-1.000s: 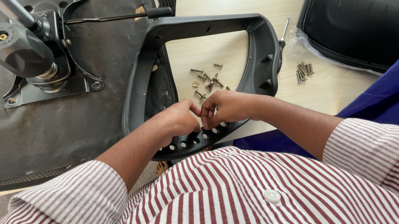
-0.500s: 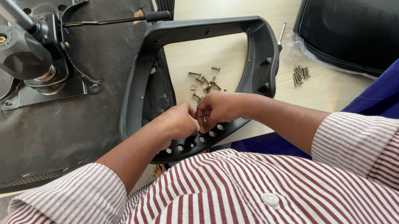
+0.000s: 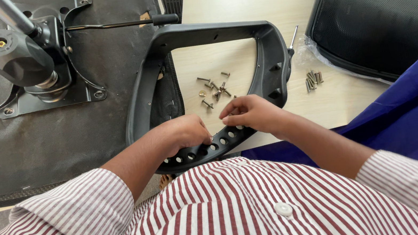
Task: The person holds a black plastic chair back frame and inserts screws into its holes. They then use a screwdriver to tighten the screws into the frame. The task involves assembling a chair component.
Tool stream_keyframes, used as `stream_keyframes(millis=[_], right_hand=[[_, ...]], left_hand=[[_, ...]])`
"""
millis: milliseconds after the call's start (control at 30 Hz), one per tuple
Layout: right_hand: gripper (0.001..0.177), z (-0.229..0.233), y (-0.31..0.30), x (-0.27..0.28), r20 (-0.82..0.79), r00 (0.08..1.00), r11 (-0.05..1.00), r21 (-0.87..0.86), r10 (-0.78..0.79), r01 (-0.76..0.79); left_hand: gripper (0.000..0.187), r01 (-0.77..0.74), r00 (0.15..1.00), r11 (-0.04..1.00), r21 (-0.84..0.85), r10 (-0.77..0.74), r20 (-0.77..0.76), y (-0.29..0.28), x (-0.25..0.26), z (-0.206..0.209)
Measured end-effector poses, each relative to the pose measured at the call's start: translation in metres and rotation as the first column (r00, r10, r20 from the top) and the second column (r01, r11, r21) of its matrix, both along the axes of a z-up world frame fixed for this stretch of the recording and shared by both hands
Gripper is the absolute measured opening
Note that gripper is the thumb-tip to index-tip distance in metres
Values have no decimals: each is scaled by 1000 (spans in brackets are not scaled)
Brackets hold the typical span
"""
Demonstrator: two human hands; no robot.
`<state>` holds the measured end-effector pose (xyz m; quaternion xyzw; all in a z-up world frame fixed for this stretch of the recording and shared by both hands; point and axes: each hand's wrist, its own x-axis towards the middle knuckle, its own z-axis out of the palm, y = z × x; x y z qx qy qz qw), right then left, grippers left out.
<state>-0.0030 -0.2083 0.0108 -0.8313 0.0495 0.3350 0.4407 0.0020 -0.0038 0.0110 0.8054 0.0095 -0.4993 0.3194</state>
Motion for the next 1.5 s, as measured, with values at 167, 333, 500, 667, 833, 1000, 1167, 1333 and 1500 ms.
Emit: stream_keyframes(millis=[167, 333, 500, 667, 833, 1000, 1167, 1333, 1500], right_hand=[[28, -1, -27, -24, 41, 957, 957, -12, -288, 289], [25, -10, -56, -45, 89, 873, 877, 52, -480, 477], [28, -28, -74, -54, 104, 815, 821, 129, -569, 557], [26, -41, -83, -48, 197, 741, 767, 140, -642, 626], [37, -47, -82, -35, 355, 609, 677, 103, -710, 729], [54, -46, -79, -21, 332, 611, 660, 48, -718, 750], [58, -44, -75, -9, 209, 658, 676, 15, -723, 737], [52, -39, -85, 7, 69, 741, 742, -14, -668, 671], [54, -34, -92, 25, -83, 782, 784, 14, -618, 621]], left_hand=[[40, -37, 999, 999, -15, 36, -9, -3, 1, -6], [37, -18, 1000, 1000, -16, 18, -2, -3, 2, -11], [33, 15, 1000, 999, -28, -15, 2, -2, 5, -10], [31, 52, 998, 996, -68, -50, 32, -1, 9, -8], [29, 61, 998, 997, -51, -59, 28, 3, 10, -5], [30, 78, 995, 996, -51, -74, 71, 4, 9, -4], [33, 162, 974, 986, -48, -152, 168, 5, 7, -8], [40, 169, 932, 984, 60, -179, 314, -9, 14, -10], [37, -53, 879, 994, -95, 92, 468, -36, 45, -7]])
